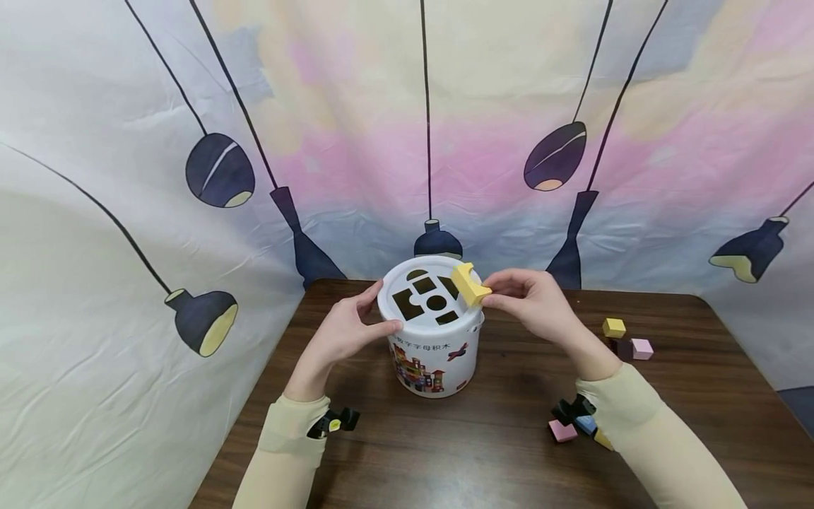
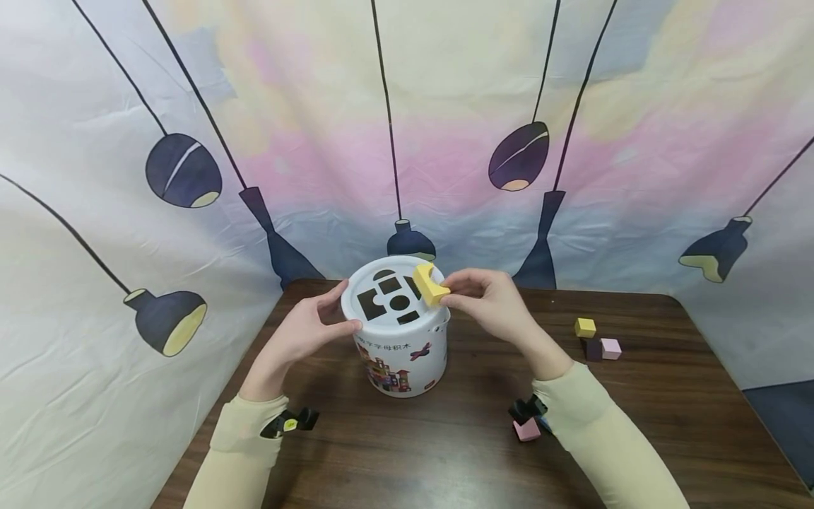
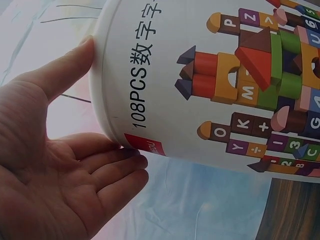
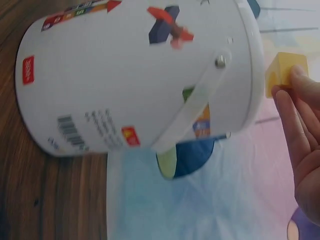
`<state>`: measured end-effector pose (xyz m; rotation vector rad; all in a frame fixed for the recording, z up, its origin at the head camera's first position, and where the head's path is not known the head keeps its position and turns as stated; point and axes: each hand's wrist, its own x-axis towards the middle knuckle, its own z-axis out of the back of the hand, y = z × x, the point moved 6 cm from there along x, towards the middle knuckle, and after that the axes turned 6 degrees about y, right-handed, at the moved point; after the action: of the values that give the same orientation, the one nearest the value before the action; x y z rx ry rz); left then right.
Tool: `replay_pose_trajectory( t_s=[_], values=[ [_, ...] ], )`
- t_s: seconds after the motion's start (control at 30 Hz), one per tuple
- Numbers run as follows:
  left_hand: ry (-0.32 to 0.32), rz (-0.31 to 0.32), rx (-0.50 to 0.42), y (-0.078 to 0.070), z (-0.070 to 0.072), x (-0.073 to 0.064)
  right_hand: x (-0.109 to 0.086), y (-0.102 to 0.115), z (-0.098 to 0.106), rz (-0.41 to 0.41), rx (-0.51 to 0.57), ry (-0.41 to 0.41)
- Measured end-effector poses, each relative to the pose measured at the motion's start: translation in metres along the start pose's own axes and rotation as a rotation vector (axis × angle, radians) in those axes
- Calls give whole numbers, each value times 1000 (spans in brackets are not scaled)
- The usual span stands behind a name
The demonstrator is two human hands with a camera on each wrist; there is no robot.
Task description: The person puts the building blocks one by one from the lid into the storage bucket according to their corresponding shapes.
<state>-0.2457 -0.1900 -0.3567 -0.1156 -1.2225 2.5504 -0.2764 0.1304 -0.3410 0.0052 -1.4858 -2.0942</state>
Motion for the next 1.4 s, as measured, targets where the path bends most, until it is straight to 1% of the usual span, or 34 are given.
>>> replay_pose_trajectory(
  t_s=[0.2,0.4,0.7,0.9,1.07,1.2,1.4],
  values=[
    [1,3,-9,-1,1,-1,17,14,-25,9,-14,42],
    [8,8,-16,-1,1,-2,30,27,-46,63,-67,88],
    [12,14,-4,1,0,-1,44,29,-69,75,-109,128],
    [14,3,-2,0,0,0,46,35,-78,78,-155,150],
    [11,-2,-6,-2,0,-1,49,36,-82,61,-175,163],
    [9,-2,1,-2,1,-1,51,37,-85,50,-169,178],
    [13,-3,6,-1,0,-1,54,36,-89,58,-176,196]
  ],
)
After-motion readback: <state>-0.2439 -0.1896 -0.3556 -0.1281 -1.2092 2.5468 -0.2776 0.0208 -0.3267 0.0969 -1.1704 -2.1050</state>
